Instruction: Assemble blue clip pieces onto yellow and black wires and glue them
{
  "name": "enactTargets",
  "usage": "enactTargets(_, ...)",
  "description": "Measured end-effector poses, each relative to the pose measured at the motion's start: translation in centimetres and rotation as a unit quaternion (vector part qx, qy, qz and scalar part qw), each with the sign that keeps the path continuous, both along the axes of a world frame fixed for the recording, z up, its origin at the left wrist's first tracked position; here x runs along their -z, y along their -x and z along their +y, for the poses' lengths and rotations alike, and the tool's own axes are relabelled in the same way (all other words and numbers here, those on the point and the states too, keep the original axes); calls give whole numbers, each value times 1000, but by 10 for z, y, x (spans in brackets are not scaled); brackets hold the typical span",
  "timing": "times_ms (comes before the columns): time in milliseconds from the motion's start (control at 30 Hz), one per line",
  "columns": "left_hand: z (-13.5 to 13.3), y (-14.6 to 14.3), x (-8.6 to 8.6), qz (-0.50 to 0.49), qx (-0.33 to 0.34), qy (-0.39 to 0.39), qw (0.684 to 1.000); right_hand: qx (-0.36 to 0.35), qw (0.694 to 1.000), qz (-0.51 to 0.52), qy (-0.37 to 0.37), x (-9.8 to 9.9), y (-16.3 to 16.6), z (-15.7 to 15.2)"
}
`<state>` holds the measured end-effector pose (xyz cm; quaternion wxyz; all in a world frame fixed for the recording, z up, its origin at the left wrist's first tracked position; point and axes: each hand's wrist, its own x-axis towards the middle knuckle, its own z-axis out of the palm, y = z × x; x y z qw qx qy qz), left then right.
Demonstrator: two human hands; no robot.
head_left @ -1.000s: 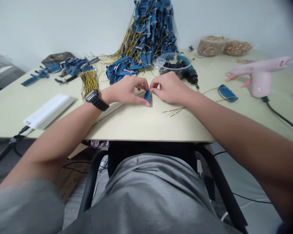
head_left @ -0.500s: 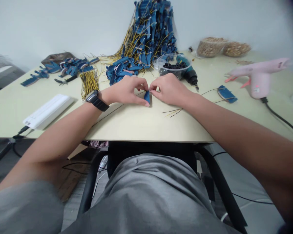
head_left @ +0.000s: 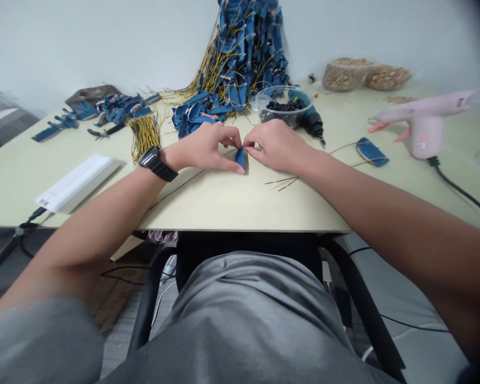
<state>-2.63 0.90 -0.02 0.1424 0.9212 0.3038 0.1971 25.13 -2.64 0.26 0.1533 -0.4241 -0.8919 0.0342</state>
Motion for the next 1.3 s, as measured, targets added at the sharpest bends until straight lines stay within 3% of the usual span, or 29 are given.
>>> enactTargets(300, 2, 0, 1, -9, 1, -9, 1000, 17, 1000, -2, 23, -3, 3, -5)
enactTargets(733, 2, 0, 1, 4, -2, -14, 1000, 12, 999, -36, -12, 1, 5, -2)
enactTargets(1300, 2, 0, 0, 9, -8, -15, 1000, 36, 999, -25, -4, 1, 8, -1)
